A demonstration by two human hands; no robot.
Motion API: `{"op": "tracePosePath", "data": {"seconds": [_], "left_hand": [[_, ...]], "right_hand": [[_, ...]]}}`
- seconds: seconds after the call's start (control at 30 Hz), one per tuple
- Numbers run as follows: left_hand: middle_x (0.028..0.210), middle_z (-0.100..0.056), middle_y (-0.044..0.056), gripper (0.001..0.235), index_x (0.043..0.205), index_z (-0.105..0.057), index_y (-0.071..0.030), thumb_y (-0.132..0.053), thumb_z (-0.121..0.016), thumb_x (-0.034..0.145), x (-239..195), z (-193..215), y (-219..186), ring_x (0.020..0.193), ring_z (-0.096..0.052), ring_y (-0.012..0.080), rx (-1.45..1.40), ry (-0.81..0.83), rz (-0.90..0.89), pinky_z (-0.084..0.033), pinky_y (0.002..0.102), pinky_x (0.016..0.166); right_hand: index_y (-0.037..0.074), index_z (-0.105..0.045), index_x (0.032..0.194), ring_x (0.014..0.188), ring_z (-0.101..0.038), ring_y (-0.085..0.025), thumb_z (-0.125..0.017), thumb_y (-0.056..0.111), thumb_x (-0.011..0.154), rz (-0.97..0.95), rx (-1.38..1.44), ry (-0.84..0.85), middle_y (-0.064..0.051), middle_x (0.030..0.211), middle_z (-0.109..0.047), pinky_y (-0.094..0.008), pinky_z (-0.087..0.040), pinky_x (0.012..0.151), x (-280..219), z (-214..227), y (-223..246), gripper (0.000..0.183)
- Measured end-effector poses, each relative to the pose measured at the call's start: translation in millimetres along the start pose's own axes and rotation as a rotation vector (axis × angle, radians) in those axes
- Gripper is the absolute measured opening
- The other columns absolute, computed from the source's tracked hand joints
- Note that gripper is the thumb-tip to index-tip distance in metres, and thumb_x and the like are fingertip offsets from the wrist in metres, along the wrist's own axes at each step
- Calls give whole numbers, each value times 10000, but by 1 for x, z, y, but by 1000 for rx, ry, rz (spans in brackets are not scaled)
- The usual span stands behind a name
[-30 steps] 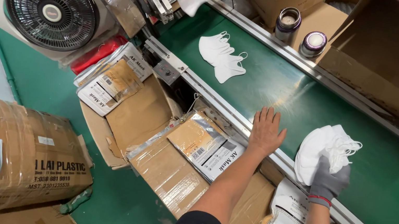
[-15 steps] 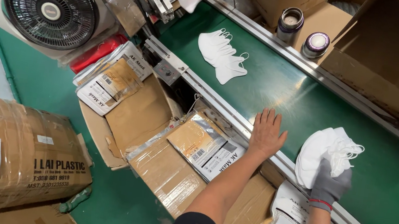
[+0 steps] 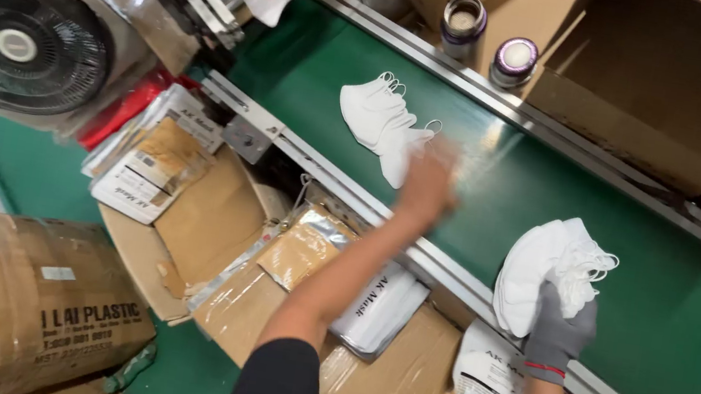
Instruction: Picking up masks from a conveyor belt, placing them into individual plastic packets, and then packing the packets into a cardboard box.
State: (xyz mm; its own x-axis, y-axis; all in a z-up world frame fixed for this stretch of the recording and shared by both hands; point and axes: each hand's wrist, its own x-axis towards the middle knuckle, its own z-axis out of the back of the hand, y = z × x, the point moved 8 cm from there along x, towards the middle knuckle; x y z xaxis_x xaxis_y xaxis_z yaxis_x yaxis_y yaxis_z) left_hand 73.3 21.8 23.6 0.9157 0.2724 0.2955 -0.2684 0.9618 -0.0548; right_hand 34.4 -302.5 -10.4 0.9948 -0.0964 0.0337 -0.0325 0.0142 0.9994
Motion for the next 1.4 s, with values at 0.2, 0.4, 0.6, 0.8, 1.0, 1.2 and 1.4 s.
{"op": "tracePosePath", "data": {"seconds": [0.2, 0.4, 0.6, 0.8, 1.0, 1.2, 1.4], "left_hand": [[1131, -708, 165, 244, 1051, -705, -85, -299, -749, 943, 17, -89, 141, 1059, -671, 364, -235, 123, 429, -544, 475, 889], [1213, -616, 266, 568, 1280, -553, 62, -99, -784, 787, -35, -162, -13, 1115, -586, 458, -1243, -195, 201, -468, 498, 932], [1135, -683, 205, 771, 1222, -563, -19, -314, -871, 580, -40, 51, 29, 1064, -658, 437, -803, 261, 92, -482, 499, 886], [1133, -765, 114, 389, 1068, -723, -101, -392, -843, 840, -46, 31, 28, 1070, -704, 331, -542, 307, 124, -517, 466, 949], [1239, -699, 136, 634, 1292, -618, -33, -142, -882, 727, -109, -20, 33, 1148, -654, 233, -1658, 84, 641, -491, 399, 1030], [1410, -583, 94, 942, 1337, -544, -138, -346, -913, 496, -59, 134, 12, 1383, -456, 294, -621, 424, 2, -335, 537, 1120], [1331, -584, 148, 969, 1334, -473, -77, -426, -881, 527, -49, 47, -18, 1351, -473, 334, -516, 510, -188, -227, 665, 1173]], "right_hand": [[-29, -628, 1364, 1129, -683, -195, -707, 79, 862, -131, 8, 172, -109, 1280, -702, -306, -541, 988, 64, -4, 16, 519], [5, -550, 1488, 1229, -590, -142, -657, 398, 986, -396, 236, 627, -75, 1430, -602, -313, -497, 1031, 70, -177, -10, 646], [44, -347, 1558, 1095, -569, -200, -792, 209, 779, -1, -194, 750, -91, 1438, -571, -328, -487, 977, 71, -161, 72, 913], [34, -526, 1455, 1090, -642, -203, -810, 94, 812, -129, -81, 818, -117, 1332, -632, -350, -542, 937, 37, -158, 25, 705], [19, -494, 1425, 1170, -651, -197, -808, 90, 796, -381, 374, 548, -101, 1320, -640, -372, -567, 965, -21, -162, 2, 707], [31, -434, 1503, 1180, -644, -383, -823, 142, 783, 256, -536, 732, -240, 1327, -625, -435, -528, 988, -11, -160, 93, 826], [26, -400, 1514, 1255, -566, -460, -838, 215, 669, 285, -729, 667, -288, 1391, -563, -455, -480, 1036, 5, -149, 31, 970]]}}
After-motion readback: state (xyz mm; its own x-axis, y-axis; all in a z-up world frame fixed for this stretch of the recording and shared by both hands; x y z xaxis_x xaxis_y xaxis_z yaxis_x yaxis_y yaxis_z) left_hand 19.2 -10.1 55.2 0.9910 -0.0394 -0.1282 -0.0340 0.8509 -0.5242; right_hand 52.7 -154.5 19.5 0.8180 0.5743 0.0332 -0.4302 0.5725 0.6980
